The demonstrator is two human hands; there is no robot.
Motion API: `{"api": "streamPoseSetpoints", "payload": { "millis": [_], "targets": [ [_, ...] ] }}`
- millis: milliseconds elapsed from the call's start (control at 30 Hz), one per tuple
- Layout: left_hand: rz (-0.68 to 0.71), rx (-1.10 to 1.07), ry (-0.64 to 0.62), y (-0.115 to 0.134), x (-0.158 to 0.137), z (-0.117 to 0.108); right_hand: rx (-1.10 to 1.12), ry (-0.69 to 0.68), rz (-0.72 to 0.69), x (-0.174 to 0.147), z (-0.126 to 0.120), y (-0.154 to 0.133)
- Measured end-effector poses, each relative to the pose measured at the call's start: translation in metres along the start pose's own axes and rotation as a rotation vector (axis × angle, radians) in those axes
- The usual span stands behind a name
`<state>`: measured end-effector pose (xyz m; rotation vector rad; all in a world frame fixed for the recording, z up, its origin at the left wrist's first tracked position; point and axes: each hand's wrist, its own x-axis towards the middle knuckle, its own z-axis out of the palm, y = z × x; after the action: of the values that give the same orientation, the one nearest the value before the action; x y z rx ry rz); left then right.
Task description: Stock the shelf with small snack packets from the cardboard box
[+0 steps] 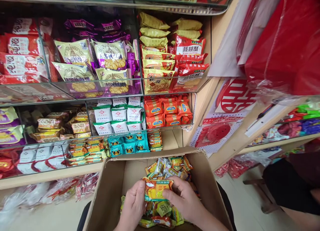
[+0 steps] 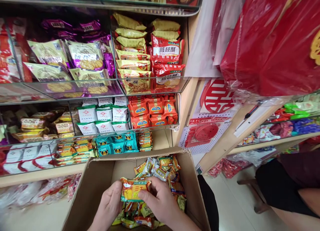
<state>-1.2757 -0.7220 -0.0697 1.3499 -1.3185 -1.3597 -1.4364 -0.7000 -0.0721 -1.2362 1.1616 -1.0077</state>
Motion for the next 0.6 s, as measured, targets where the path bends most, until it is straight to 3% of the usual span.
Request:
{"api": "streamPoseSetpoints", "payload": {
  "millis": [100, 200, 300, 433, 600],
  "targets": [
    [0.179, 0.188, 0.105, 0.012, 0.003, -0.026, -0.227, 0.096, -0.115, 0.012, -0.021, -0.023],
    [0.522, 0.605, 0.318, 0.025, 0.018, -0.067, -0.506, 0.256, -0.263, 0.037, -0.05, -0.042],
    [0.707, 0.961, 0.479, 0.026, 0.042, -0.103, -0.651, 0.227, -0.241, 0.074, -0.077, -0.043],
    [0.551, 1.087, 0.464, 0.009, 0.067, -0.12, -0.628, 0.156, -0.043, 0.127, -0.093, -0.019],
    [0.349, 1.118, 0.432, -0.006, 0.067, -0.111, -0.546, 0.177, 0.101, 0.186, -0.088, 0.016]
  ]
}}
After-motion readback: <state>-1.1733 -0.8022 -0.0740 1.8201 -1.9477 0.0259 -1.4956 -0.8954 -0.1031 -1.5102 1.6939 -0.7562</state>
